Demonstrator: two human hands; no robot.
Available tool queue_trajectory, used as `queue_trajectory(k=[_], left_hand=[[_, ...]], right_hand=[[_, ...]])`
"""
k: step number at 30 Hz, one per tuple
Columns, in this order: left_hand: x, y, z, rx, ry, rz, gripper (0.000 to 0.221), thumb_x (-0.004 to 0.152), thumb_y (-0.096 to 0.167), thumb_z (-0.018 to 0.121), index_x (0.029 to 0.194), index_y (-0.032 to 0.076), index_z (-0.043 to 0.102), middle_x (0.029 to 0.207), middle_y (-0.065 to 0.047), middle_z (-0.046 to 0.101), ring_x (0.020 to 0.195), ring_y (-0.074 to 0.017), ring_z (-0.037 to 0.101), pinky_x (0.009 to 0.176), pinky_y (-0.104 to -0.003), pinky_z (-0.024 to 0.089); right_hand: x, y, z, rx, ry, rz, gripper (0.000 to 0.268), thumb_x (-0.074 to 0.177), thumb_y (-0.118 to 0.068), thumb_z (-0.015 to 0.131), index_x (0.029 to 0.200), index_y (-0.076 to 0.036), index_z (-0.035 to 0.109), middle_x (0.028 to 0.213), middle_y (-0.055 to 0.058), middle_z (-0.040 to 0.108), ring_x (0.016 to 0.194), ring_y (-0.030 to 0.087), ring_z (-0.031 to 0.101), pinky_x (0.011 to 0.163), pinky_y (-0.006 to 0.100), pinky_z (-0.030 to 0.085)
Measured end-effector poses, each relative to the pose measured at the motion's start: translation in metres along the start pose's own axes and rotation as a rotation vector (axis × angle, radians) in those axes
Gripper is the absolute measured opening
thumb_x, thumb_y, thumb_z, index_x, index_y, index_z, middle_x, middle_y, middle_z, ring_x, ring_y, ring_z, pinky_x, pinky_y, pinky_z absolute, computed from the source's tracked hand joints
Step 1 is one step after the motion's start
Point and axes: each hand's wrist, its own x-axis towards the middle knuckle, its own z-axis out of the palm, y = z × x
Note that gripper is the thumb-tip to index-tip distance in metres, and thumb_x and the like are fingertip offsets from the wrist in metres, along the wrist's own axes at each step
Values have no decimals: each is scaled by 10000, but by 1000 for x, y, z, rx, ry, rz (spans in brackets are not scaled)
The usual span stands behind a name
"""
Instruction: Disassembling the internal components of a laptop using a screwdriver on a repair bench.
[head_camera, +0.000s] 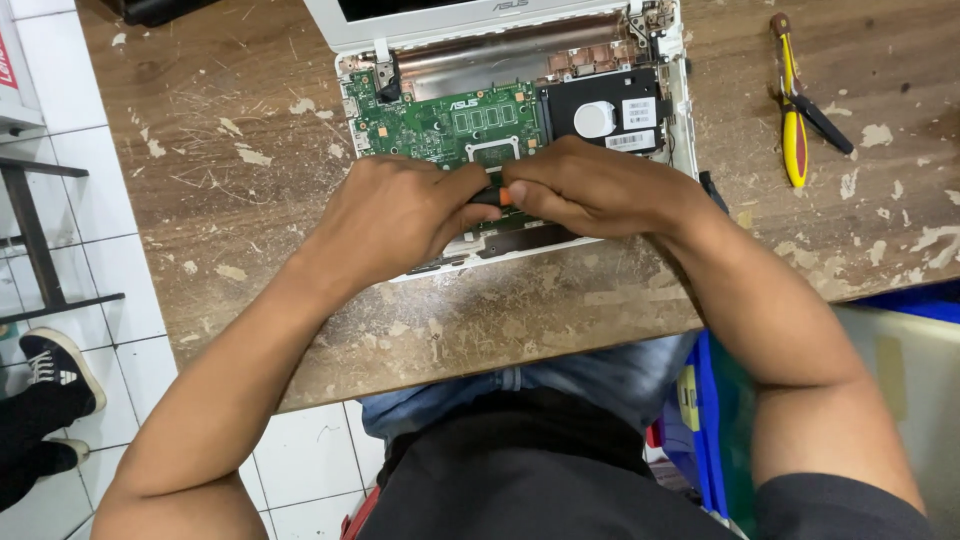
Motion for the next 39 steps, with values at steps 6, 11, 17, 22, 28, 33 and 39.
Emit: queue_trajectory(k=[6,11,17,22,28,33,39], left_hand=[[2,2,9,-5,54,-107,290,1085,411,549,992,162,664,610,8,664,643,-206,712,649,-330,557],[-2,8,18,60,125,-136,270,1080,417,573,1015,164,640,629,4,663,654,-216,717,633,-354,559],[-1,10,22,97,148,-136,287,1083,423,558,997,158,629,625,-11,661,648,-231,718,638,-366,569],[0,7,25,146,179,-144,284,1098,427,525,995,182,625,610,1,646,638,-215,714,646,-349,567],[1,8,28,207,219,-184,304,1099,453,519,962,198,612,577,14,628,600,-197,703,623,-328,558],[1,10,23,193,187,-156,300,1096,434,516,966,185,619,596,-8,644,615,-216,709,640,-350,566],[6,15,20,152,193,-202,310,1086,438,538,973,159,613,595,-30,644,599,-262,703,613,-396,557]], right_hand=[[1,10,5,-1,169,-19,449,1133,-218,325,743,-115,522,507,8,424,433,148,412,474,276,400],[4,3,5,-198,263,-29,481,1150,-226,320,736,-79,516,483,73,437,401,205,410,456,310,393],[1,9,9,-222,293,6,506,1147,-222,337,688,-93,507,467,70,464,391,194,417,449,295,388],[4,25,22,-113,408,-7,530,1143,-219,327,639,-118,456,436,25,453,386,117,389,435,239,364],[7,31,26,-59,515,-55,507,1132,-170,393,632,-113,456,423,27,458,362,105,380,420,226,346],[0,10,14,-129,402,-4,542,1148,-175,388,614,-97,447,418,59,426,377,141,352,433,262,346],[1,26,21,-180,467,-3,545,1152,-162,369,614,-107,433,408,43,405,357,138,351,422,250,331]])
